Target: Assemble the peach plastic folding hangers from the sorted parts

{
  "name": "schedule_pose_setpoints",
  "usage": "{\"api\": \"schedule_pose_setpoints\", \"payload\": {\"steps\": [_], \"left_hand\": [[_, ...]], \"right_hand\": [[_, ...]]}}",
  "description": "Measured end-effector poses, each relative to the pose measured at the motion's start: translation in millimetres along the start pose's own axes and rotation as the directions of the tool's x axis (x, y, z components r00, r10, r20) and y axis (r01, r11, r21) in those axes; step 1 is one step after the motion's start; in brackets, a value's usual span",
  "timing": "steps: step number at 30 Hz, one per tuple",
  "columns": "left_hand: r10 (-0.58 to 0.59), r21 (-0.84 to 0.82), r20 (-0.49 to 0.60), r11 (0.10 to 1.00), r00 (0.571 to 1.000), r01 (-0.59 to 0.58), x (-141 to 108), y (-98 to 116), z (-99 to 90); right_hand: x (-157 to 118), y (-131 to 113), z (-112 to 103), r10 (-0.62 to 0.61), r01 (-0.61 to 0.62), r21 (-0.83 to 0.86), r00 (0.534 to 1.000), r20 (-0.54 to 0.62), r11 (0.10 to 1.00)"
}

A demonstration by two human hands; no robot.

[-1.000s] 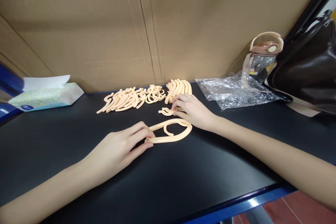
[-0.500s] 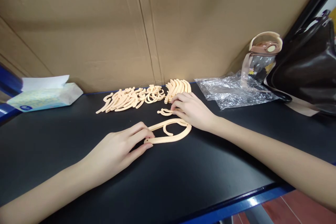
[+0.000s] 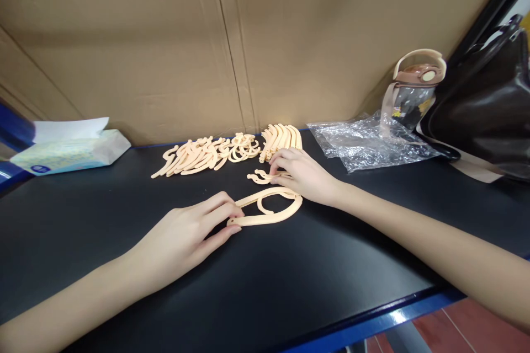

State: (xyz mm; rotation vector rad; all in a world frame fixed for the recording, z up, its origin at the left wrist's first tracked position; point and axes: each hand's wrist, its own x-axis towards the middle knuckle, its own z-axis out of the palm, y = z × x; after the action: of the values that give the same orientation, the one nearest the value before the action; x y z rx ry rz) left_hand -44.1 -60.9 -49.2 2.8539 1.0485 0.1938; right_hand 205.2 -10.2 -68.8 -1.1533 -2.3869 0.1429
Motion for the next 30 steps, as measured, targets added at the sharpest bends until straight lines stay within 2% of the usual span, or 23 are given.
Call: {"api": "schedule_pose_setpoints", "payload": {"steps": [5, 18, 30], "left_hand": [[0.009, -0.001, -0.007, 1.0, 1.0, -0.009, -0.3, -0.8, 0.4], [0.018, 0.005, -0.02, 1.0, 1.0, -0.018, -0.9, -0.8, 1.1], [-0.001, 0.022, -0.013, 1.0, 1.0, 0.002, -1.4, 0.8, 1.3]], "right_hand": [[0.1, 1.3, 2.8, 0.012, -0.013, 0.042, 1.0, 0.017, 0.999], [-0.4, 1.7, 0.7, -0.007, 0.007, 0.0, 1.0, 0.021, 1.0], [-0.4, 2.6, 5.1, 0.014, -0.015, 0.103, 1.0, 0.015, 0.995]]}}
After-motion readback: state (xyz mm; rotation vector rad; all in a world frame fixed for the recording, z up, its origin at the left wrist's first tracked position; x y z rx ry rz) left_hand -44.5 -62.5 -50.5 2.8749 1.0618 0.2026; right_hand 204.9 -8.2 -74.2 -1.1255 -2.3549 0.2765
